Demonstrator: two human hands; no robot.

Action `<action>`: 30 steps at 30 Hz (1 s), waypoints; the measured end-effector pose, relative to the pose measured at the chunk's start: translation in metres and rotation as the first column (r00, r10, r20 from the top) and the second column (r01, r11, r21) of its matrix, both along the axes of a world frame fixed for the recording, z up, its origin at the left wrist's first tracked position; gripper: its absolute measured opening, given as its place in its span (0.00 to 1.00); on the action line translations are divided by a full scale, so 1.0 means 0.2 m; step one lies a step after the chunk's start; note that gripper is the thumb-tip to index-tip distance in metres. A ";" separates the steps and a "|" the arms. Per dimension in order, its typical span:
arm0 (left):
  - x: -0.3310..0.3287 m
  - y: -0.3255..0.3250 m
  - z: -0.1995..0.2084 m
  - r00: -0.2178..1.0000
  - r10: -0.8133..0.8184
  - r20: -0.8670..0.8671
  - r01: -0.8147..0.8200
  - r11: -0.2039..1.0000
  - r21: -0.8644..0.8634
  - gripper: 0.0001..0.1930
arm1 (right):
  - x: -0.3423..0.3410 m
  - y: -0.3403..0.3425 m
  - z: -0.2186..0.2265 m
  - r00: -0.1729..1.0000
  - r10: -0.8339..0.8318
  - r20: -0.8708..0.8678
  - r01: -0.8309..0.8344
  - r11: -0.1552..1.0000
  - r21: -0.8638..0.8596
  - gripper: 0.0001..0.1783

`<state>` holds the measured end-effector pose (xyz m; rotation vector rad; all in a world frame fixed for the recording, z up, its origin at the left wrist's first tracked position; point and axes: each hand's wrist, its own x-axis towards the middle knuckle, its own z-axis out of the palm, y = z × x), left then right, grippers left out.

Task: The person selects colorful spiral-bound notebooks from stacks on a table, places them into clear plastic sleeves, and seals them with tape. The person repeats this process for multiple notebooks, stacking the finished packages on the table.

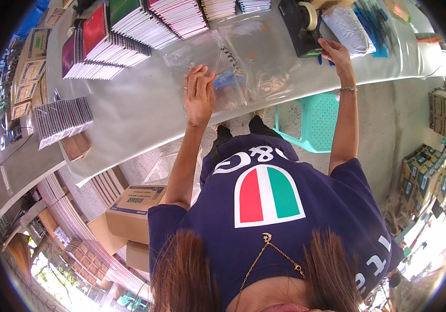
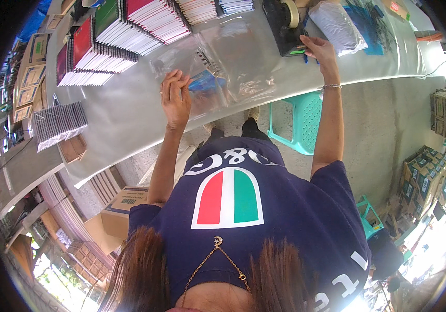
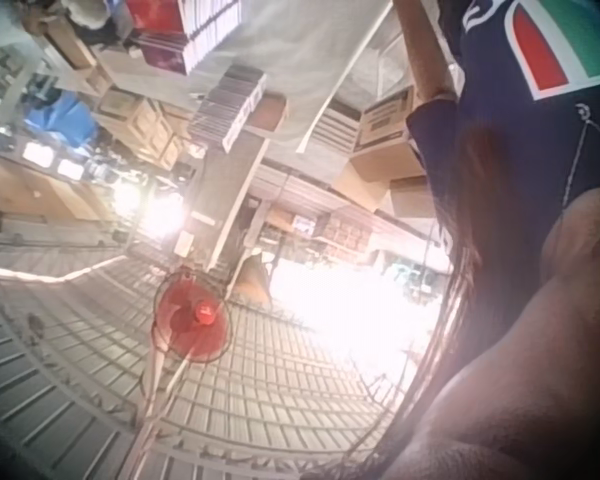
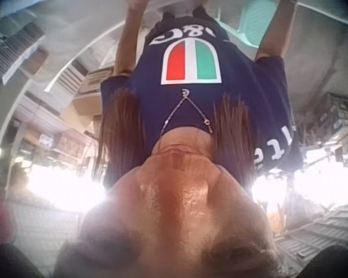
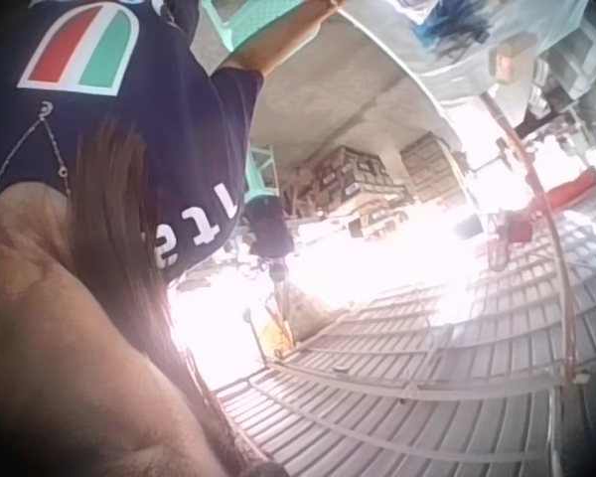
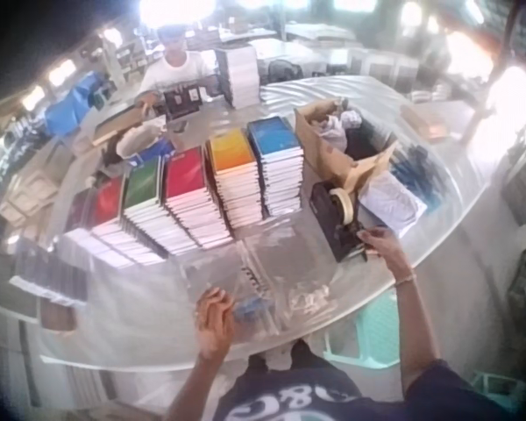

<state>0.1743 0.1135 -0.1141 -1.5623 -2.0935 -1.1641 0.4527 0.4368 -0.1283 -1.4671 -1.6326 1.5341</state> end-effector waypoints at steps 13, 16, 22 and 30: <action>-0.01 0.00 0.01 0.993 0.003 -0.119 -0.006 1.000 -0.028 0.06 | 0.05 -0.22 0.07 0.945 -0.128 -0.300 0.104 0.990 -0.096 0.17; -0.02 0.00 0.01 0.991 -0.007 -0.132 0.001 0.999 -0.051 0.06 | 0.15 -0.30 0.04 0.950 -0.089 -0.299 0.050 0.990 -0.135 0.15; -0.02 0.00 0.01 0.996 -0.016 -0.087 0.012 0.999 -0.042 0.05 | 0.15 -0.32 -0.11 0.991 -0.124 -0.042 0.123 0.992 -0.023 0.10; -0.02 -0.01 -0.01 0.998 -0.022 -0.054 0.021 1.000 -0.017 0.07 | -0.02 -0.61 0.06 0.996 -0.083 -0.015 0.083 0.996 0.027 0.11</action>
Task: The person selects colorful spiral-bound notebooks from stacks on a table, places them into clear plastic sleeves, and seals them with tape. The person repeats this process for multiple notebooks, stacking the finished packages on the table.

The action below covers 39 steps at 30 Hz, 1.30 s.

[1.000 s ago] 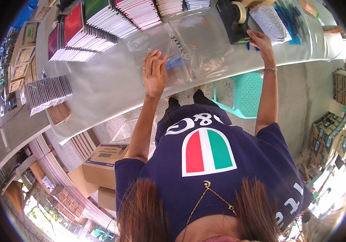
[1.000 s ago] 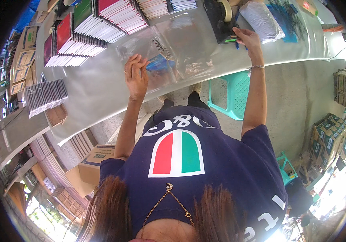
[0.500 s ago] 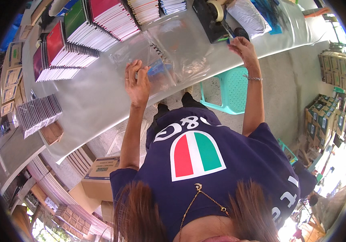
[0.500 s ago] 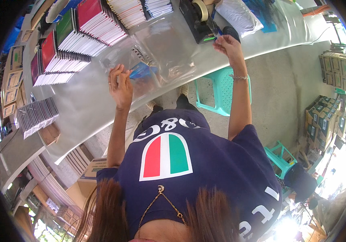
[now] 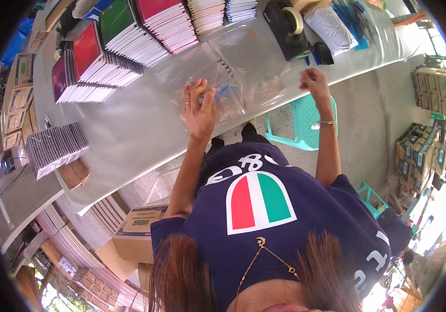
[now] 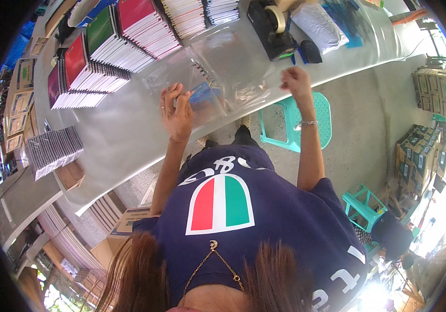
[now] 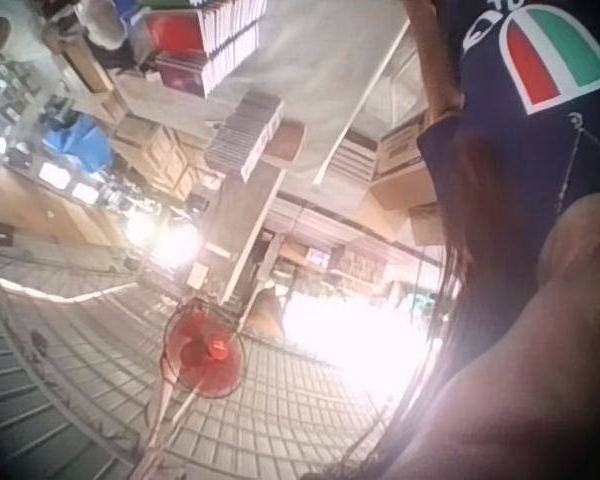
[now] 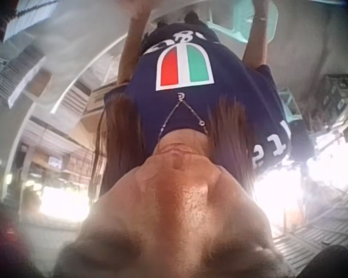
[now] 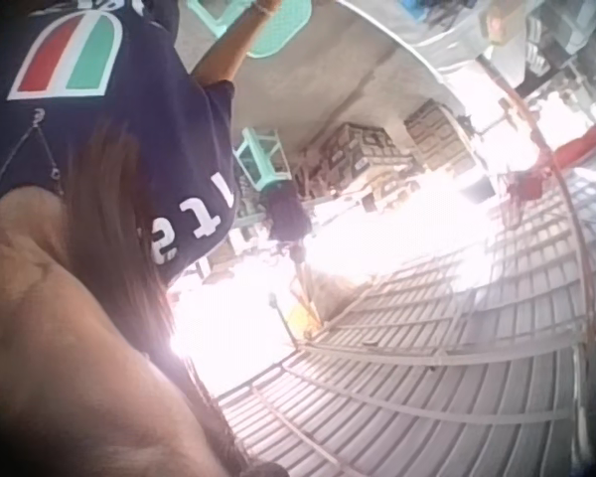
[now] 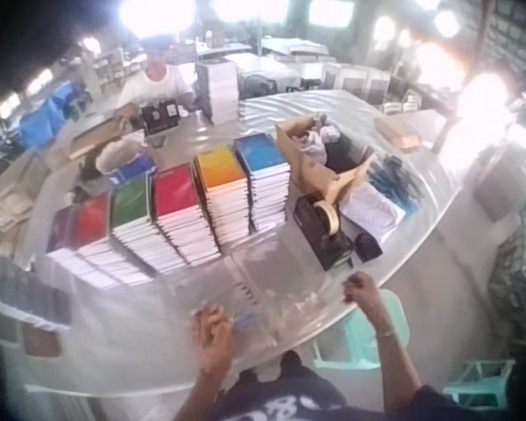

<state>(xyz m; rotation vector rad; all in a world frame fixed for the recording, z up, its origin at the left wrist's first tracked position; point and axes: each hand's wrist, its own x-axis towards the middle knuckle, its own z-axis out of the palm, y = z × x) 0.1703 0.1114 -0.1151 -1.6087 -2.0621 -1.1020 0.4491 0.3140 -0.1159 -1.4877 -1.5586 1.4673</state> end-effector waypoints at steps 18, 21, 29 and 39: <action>-0.05 -0.02 -0.03 0.997 -0.075 0.019 0.075 0.996 -0.043 0.10 | -0.90 -0.61 0.32 0.967 0.138 -0.212 -0.168 0.977 -0.128 0.16; -0.05 -0.02 -0.02 0.996 -0.080 0.030 0.081 0.996 -0.033 0.10 | -0.91 -0.61 0.32 0.981 0.142 -0.136 -0.157 0.982 -0.108 0.15; -0.05 -0.02 -0.01 0.986 -0.107 0.124 0.109 0.994 -0.006 0.15 | -0.92 -0.58 0.29 0.980 0.187 -0.065 -0.193 0.975 -0.110 0.15; -0.06 -0.08 0.19 0.996 -0.013 -0.088 -0.035 0.852 -0.522 0.45 | -0.92 -0.60 0.35 0.982 0.186 0.027 -0.184 0.981 -0.061 0.17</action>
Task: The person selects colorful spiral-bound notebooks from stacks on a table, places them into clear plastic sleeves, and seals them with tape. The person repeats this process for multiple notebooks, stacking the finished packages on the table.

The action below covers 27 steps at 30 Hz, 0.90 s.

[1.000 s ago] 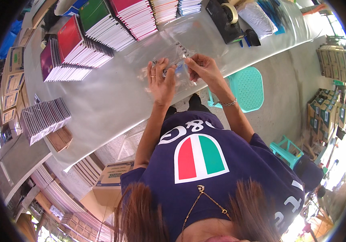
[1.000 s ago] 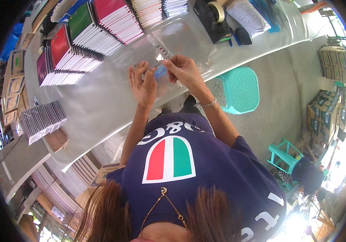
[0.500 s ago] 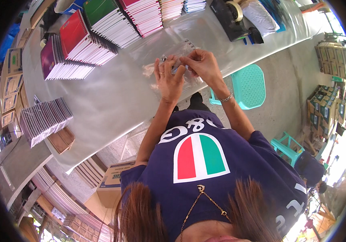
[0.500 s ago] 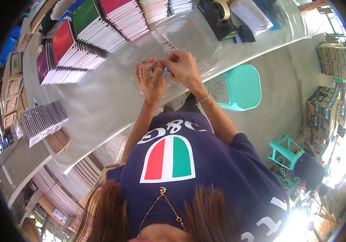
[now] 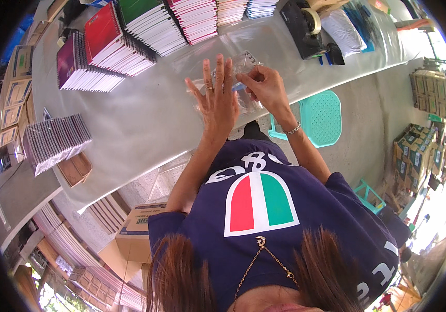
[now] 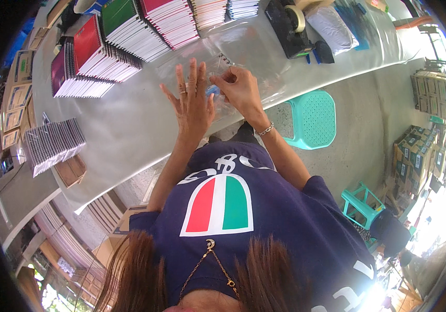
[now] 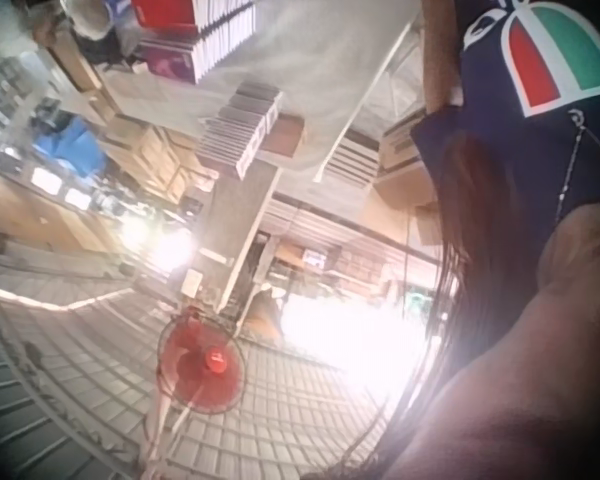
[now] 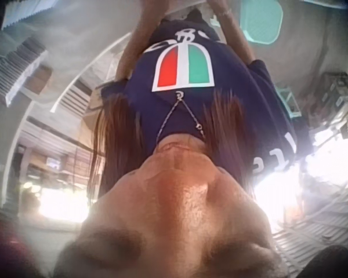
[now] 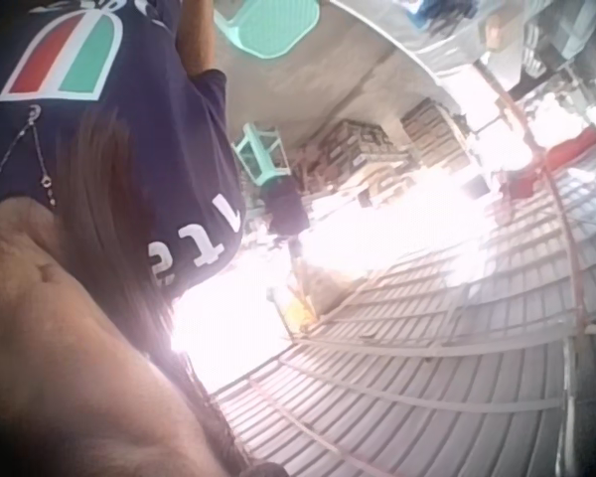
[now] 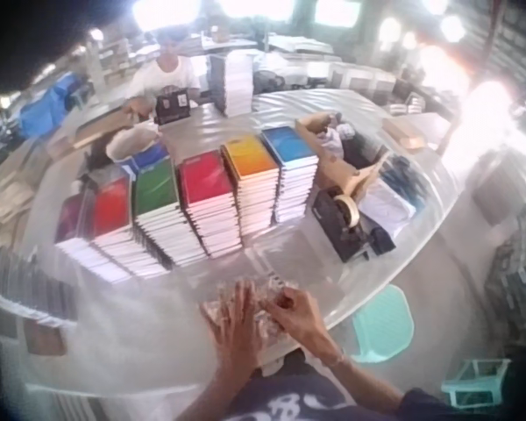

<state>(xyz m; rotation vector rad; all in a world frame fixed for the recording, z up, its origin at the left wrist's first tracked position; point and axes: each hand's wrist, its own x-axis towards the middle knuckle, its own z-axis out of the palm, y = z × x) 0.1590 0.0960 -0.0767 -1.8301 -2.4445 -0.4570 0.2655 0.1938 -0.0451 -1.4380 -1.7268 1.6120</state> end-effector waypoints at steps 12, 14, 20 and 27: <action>0.02 0.02 0.02 0.982 0.000 0.191 0.003 1.000 -0.015 0.49 | 0.00 -0.06 -0.16 0.983 -0.154 -0.101 0.159 0.986 0.045 0.20; 0.02 0.02 0.02 0.979 -0.001 0.205 0.006 1.000 -0.022 0.50 | 0.01 -0.05 -0.21 0.991 -0.131 -0.022 0.133 0.972 0.194 0.21; 0.02 0.02 0.03 0.975 0.000 0.222 0.008 0.999 -0.038 0.50 | 0.04 0.00 -0.43 0.989 -0.081 0.121 0.011 0.869 0.494 0.26; 0.04 0.01 0.01 0.968 0.026 0.248 -0.025 1.000 -0.009 0.52 | 0.15 0.05 -0.35 0.957 -0.049 0.287 -0.088 0.892 0.444 0.35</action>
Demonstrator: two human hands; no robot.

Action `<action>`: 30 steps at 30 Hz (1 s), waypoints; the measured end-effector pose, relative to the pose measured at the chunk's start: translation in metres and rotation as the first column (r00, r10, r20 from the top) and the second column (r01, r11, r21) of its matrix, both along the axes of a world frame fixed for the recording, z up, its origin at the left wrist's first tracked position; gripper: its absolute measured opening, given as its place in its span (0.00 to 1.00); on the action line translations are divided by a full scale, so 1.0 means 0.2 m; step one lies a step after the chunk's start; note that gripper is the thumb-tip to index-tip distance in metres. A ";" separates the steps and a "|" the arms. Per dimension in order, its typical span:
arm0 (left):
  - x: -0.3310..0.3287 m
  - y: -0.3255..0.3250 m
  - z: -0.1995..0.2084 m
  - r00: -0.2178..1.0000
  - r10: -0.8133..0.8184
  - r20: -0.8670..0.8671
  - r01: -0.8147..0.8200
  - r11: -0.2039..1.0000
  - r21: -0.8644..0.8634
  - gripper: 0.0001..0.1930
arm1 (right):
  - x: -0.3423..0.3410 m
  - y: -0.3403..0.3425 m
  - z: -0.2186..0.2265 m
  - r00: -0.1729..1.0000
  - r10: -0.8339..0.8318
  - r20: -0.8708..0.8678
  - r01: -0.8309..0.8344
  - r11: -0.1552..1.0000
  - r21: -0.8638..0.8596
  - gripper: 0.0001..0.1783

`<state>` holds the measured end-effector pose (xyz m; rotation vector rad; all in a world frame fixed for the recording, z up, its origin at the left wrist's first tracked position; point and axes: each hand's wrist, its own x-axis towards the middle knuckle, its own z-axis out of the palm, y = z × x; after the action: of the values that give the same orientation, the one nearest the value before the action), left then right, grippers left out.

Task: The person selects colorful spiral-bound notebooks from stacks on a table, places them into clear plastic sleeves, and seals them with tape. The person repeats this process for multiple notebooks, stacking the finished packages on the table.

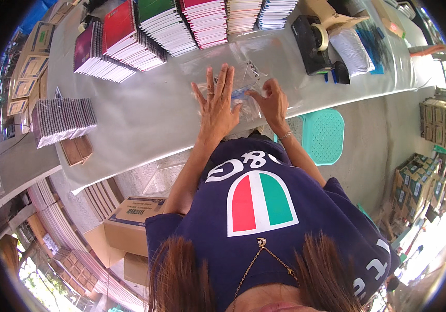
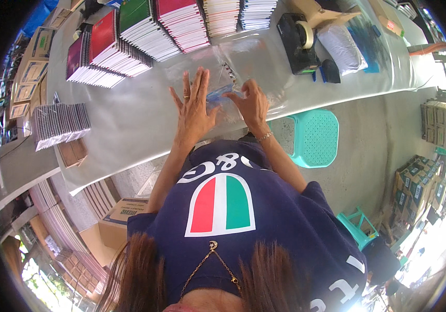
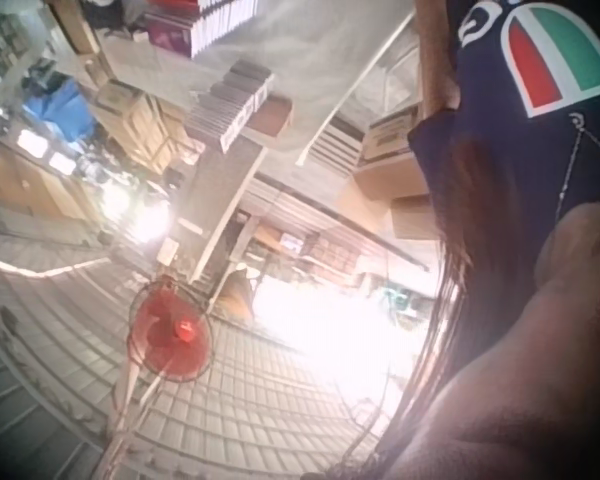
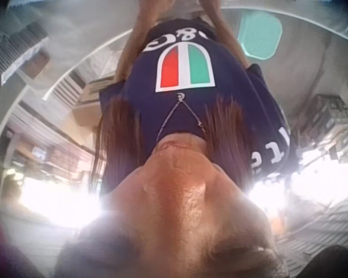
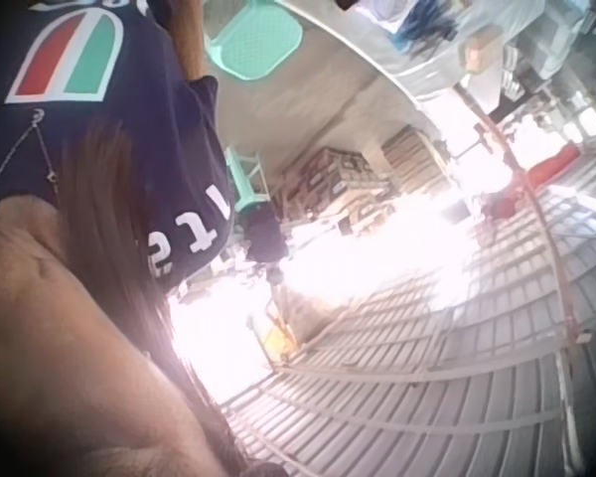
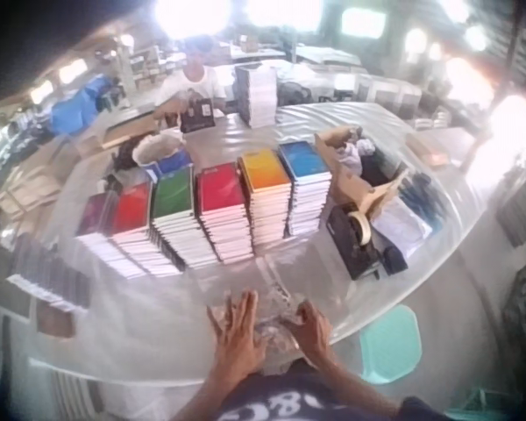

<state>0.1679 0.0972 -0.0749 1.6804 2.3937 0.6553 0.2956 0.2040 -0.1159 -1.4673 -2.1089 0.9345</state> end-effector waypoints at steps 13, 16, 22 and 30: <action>-0.02 0.00 -0.10 0.734 -0.072 0.675 -0.207 0.923 0.323 0.44 | 0.10 0.27 -0.04 0.858 0.449 -0.248 -0.464 0.886 -0.001 0.49; -0.01 0.01 -0.16 0.386 -0.063 0.920 -0.393 0.891 0.226 0.40 | 0.09 0.29 0.11 0.756 0.169 -0.632 -0.518 0.745 -0.421 0.40; 0.04 -0.03 -0.23 -0.116 -0.097 0.989 -0.586 0.810 0.011 0.36 | 0.00 0.31 0.18 0.868 -0.224 -0.443 -0.406 0.193 -0.893 0.34; 0.23 -0.24 -0.08 -0.558 -0.012 0.830 -0.432 0.858 -0.278 0.33 | 0.17 0.03 0.03 0.807 0.079 -0.585 -0.500 0.620 -0.605 0.35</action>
<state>0.2136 0.0490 -0.0904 -0.2532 0.9321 1.6207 0.3289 0.2110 -0.1100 -0.9429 -1.6260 2.2521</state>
